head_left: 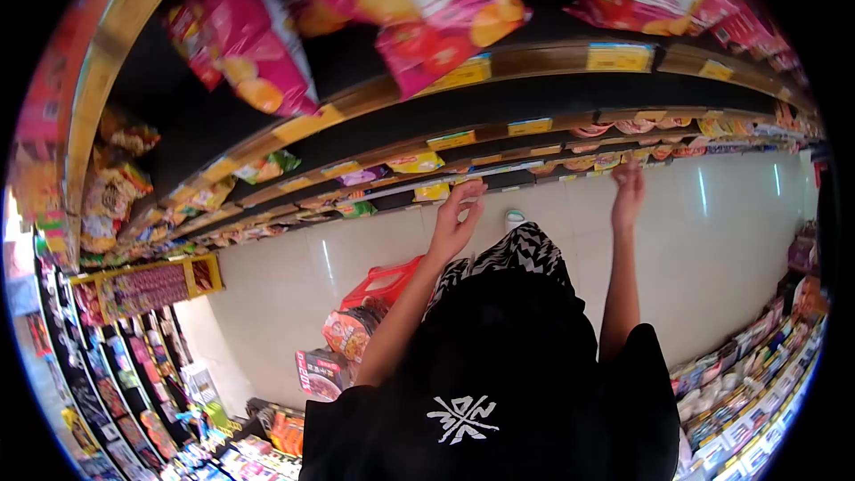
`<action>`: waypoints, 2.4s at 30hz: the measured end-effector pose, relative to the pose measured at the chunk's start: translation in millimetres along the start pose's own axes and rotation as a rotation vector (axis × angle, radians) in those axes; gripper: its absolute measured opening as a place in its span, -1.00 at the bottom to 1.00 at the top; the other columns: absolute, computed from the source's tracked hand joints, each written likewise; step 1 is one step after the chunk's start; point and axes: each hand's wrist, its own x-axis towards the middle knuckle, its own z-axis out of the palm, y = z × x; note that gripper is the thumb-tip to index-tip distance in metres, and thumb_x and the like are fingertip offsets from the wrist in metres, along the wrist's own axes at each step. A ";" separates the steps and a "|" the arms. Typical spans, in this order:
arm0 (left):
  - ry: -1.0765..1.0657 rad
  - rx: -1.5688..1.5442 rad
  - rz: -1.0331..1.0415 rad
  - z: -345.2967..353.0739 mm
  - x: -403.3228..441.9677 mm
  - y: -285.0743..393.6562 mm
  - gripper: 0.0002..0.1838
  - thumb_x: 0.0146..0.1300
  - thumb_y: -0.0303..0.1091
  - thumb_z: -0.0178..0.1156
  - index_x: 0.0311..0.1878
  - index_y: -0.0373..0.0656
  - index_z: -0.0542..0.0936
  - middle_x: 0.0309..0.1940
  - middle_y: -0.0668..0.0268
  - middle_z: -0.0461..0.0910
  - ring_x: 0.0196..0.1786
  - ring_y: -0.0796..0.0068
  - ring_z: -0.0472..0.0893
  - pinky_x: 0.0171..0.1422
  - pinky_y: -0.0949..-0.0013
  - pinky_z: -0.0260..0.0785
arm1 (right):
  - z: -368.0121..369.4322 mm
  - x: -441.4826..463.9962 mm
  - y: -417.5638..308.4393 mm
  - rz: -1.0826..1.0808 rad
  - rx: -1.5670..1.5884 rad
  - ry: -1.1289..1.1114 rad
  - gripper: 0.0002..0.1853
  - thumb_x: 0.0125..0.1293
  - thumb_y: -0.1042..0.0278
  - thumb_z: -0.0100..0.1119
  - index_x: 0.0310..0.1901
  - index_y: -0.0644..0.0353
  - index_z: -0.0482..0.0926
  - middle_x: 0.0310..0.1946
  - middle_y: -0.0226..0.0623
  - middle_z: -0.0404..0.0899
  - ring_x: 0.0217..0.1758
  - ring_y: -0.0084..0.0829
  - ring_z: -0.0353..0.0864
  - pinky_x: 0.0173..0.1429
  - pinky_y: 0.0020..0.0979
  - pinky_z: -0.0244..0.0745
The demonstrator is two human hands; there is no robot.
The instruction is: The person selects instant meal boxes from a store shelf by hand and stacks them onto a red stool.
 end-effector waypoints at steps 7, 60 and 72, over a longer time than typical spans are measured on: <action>-0.065 -0.085 0.015 60.5 63.8 15.0 -0.70 0.36 -0.41 0.01 0.13 -0.21 0.35 0.04 0.23 0.48 0.12 0.48 0.44 0.20 0.44 0.26 | -64.2 155.5 -77.1 -0.163 0.122 0.230 -0.59 0.45 0.14 -0.15 0.15 0.25 0.41 -0.20 -0.39 0.44 -0.12 -0.56 0.39 0.05 -0.45 0.36; 0.140 -0.204 -0.180 154.6 247.2 30.8 -0.57 0.25 -0.38 0.18 0.14 -0.31 0.35 0.08 0.20 0.39 0.13 0.41 0.43 0.29 0.37 0.27 | 54.5 218.7 -67.1 0.296 0.452 -0.219 -0.56 0.36 0.26 0.00 0.20 0.24 0.26 0.10 -0.21 0.39 0.14 -0.35 0.40 0.20 -0.28 0.31; 0.245 -0.730 0.100 117.3 171.6 59.6 -0.61 0.30 -0.39 0.10 0.18 -0.17 0.33 0.11 0.29 0.43 0.17 0.46 0.40 0.28 0.37 0.21 | 90.6 112.5 -111.8 0.186 0.483 -0.288 -0.58 0.31 0.37 0.08 0.16 0.27 0.28 0.07 -0.32 0.37 0.13 -0.54 0.31 0.24 -0.50 0.17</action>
